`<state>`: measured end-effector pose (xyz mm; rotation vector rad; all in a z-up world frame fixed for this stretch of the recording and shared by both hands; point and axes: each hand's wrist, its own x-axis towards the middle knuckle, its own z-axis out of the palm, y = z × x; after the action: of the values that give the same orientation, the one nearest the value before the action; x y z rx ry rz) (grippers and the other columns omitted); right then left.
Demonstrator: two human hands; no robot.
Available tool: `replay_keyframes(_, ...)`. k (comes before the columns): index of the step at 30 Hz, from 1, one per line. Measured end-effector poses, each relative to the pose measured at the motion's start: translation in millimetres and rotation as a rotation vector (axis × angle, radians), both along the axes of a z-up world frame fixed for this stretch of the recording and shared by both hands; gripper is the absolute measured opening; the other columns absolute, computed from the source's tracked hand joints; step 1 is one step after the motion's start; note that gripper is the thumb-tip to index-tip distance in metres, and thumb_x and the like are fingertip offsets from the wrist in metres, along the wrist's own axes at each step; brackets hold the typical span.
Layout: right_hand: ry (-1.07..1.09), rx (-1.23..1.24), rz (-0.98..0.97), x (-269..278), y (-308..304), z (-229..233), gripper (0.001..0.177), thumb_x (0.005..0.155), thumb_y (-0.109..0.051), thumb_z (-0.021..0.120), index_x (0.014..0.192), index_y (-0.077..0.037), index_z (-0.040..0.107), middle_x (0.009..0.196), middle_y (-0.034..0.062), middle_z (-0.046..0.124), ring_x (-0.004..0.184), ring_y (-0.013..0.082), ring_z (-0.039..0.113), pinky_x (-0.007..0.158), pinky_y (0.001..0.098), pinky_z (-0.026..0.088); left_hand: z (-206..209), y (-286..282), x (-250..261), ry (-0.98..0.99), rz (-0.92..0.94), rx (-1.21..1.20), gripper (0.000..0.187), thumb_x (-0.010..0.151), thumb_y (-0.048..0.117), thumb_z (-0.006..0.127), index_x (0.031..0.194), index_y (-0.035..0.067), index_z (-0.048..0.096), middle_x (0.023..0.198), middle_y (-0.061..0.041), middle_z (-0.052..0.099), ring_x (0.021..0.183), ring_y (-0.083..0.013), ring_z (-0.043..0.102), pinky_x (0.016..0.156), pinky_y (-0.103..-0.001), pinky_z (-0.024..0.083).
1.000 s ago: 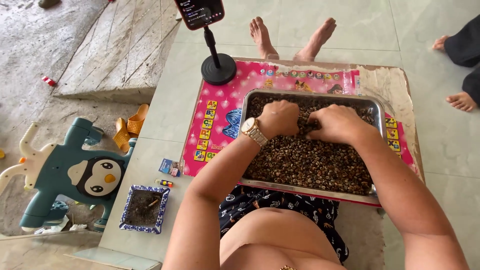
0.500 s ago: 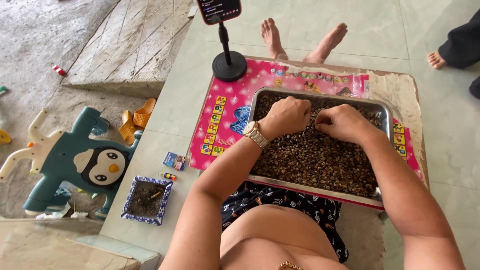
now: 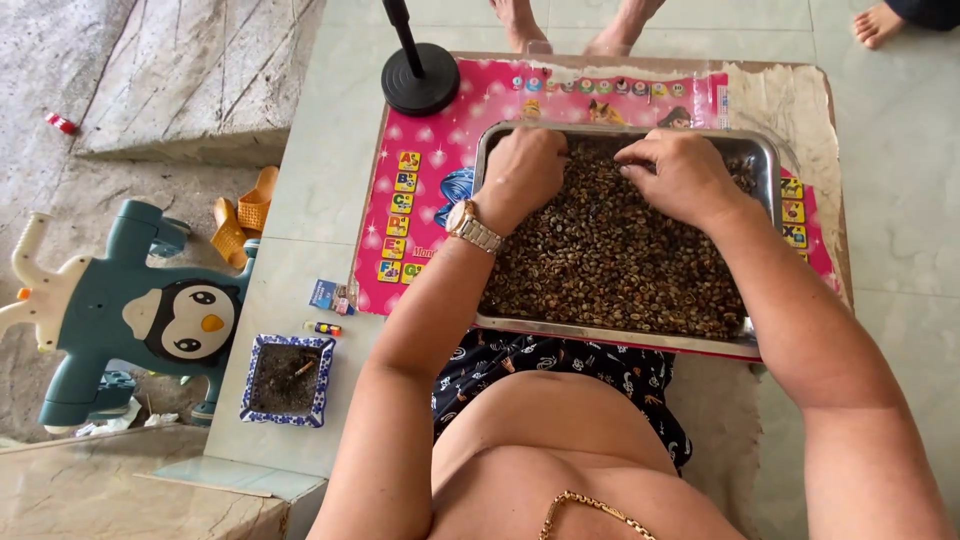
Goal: Manually sorting coffee beans in a metal tray by picking through them with hands.
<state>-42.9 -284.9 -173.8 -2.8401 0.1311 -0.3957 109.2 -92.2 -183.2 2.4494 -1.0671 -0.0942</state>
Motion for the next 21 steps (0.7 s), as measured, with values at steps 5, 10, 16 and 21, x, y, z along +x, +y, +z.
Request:
replay_keyframes(5,0.017,-0.07,-0.049,4.1,-1.9,-16.0,0.019,0.093,-0.03,0.071,0.111,-0.029,0.077,0.103,-0.0017,0.073,0.1,0.0268,0.07,0.082,0.0425,0.058,18.2,1.7,-18.7,0.015,-0.136,0.031,0.015,0.085,0.02,0.064,0.086,0.014,0.077,0.08,-0.015,0.073,0.079,-0.0426,0.075,0.071,-0.053,0.063)
replay_keyframes(10,0.109,-0.13,-0.076,1.9,3.6,-5.8,0.02,0.092,-0.034,0.068,0.11,-0.03,0.077,0.104,-0.0018,0.073,0.101,0.0268,0.07,0.084,0.0421,0.058,20.0,2.5,-27.4,-0.021,-0.187,0.095,0.014,0.082,0.016,0.065,0.082,0.006,0.075,0.072,-0.016,0.07,0.074,-0.0424,0.074,0.066,-0.053,0.062)
replay_keyframes(16,0.204,-0.24,-0.045,-0.8,14.1,4.6,0.016,0.088,-0.04,0.069,0.1,-0.03,0.075,0.097,-0.0041,0.072,0.1,0.0242,0.071,0.083,0.04,0.059,21.0,1.4,-27.3,-0.004,-0.145,0.075,0.013,0.084,0.016,0.067,0.082,0.006,0.074,0.07,-0.017,0.07,0.071,-0.0418,0.074,0.063,-0.052,0.062)
replay_keyframes(21,0.181,-0.2,-0.012,-3.8,20.7,17.3,0.015,0.09,-0.039,0.069,0.091,-0.025,0.07,0.09,-0.0009,0.07,0.096,0.0266,0.071,0.08,0.0427,0.059,29.8,6.4,-28.1,0.357,-0.076,-0.299,0.018,0.083,0.03,0.07,0.085,0.012,0.073,0.065,-0.006,0.073,0.075,-0.0326,0.075,0.07,-0.045,0.06)
